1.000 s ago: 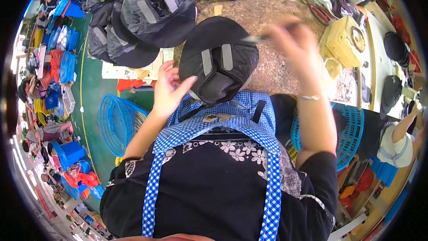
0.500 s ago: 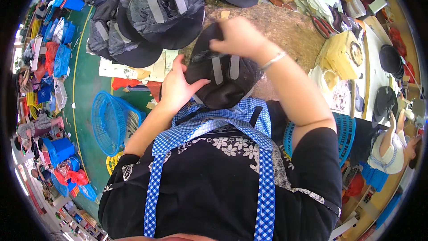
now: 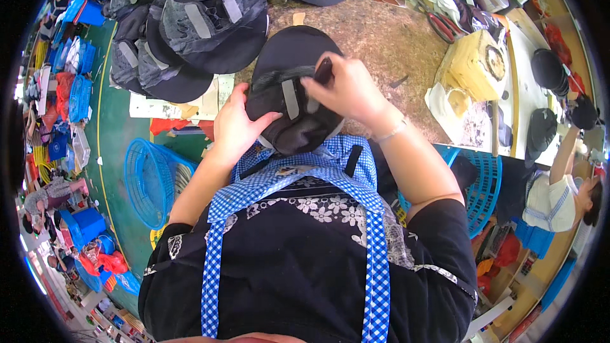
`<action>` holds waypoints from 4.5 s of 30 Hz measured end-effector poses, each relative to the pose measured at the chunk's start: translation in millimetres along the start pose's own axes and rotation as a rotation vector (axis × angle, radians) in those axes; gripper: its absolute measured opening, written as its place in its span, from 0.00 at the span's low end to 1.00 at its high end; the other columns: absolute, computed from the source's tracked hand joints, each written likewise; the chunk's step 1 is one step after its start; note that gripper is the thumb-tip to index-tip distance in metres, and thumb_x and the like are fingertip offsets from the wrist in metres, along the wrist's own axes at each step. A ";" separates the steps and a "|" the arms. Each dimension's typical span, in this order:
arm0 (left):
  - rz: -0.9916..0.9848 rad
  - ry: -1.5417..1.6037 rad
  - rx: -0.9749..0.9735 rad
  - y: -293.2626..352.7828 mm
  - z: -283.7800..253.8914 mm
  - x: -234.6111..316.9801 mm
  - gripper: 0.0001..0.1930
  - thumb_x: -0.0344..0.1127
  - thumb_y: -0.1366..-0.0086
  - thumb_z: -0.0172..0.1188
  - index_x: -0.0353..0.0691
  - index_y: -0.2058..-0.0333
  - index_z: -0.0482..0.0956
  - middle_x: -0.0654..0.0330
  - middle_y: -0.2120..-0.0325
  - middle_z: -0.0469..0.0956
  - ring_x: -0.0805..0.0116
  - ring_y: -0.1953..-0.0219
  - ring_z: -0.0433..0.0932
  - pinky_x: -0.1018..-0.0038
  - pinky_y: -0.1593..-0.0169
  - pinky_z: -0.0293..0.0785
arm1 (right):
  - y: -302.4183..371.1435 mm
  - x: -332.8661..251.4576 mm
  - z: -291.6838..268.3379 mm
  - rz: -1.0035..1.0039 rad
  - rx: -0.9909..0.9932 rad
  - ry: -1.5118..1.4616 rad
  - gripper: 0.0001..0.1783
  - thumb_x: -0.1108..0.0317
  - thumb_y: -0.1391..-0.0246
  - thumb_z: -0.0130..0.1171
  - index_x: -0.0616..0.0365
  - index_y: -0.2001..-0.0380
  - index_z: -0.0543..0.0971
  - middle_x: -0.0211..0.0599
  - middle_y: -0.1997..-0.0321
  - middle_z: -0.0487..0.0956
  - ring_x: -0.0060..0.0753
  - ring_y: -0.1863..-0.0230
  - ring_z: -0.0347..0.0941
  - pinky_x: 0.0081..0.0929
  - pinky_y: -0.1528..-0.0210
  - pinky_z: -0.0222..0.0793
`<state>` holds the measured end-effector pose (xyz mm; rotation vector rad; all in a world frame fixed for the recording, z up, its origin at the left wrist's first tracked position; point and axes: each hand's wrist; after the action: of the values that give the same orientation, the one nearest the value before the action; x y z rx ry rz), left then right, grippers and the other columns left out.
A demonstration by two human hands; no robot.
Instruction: The person applies adhesive onto cap components using a brush and presses the pieces together by hand before stacking them on the table.
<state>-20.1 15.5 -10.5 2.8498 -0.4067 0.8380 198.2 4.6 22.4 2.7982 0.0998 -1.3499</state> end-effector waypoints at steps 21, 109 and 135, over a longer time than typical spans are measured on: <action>-0.111 1.386 -0.193 4.1 -28.0 9.7 0.18 0.26 0.42 0.51 0.32 0.53 0.65 0.57 0.57 0.71 0.70 0.58 0.71 0.74 0.50 0.64 | 68.3 54.3 -109.4 0.113 1.046 -0.544 0.08 0.67 0.53 0.59 0.58 0.73 0.73 0.28 0.81 0.72 0.11 0.84 0.60 0.09 0.83 0.51; -0.268 1.747 -0.470 -28.0 11.1 79.5 0.17 0.32 0.37 0.43 0.40 0.49 0.62 0.55 0.54 0.69 0.61 0.51 0.69 0.63 0.49 0.66 | 91.7 6.8 -4.5 -0.399 0.347 -0.267 0.09 0.77 0.61 0.59 0.60 0.75 0.70 0.36 0.74 0.76 0.26 0.72 0.74 0.21 0.70 0.70; 0.143 1.302 -0.801 0.7 -6.9 51.0 0.19 0.29 0.38 0.45 0.33 0.48 0.62 0.59 0.51 0.66 0.71 0.48 0.63 0.73 0.44 0.56 | 31.6 -13.7 -78.0 -0.192 -0.139 -0.179 0.08 0.72 0.63 0.62 0.60 0.75 0.76 0.24 0.89 0.63 0.15 0.86 0.56 0.18 0.82 0.54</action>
<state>17.4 5.2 23.3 1.1919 -0.5361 1.7614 252.9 -23.0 81.7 2.5952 0.4489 -1.5601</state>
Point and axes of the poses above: each hand's wrist, its own y-axis away from the middle knuckle, its own z-axis out of the palm, x = y × z
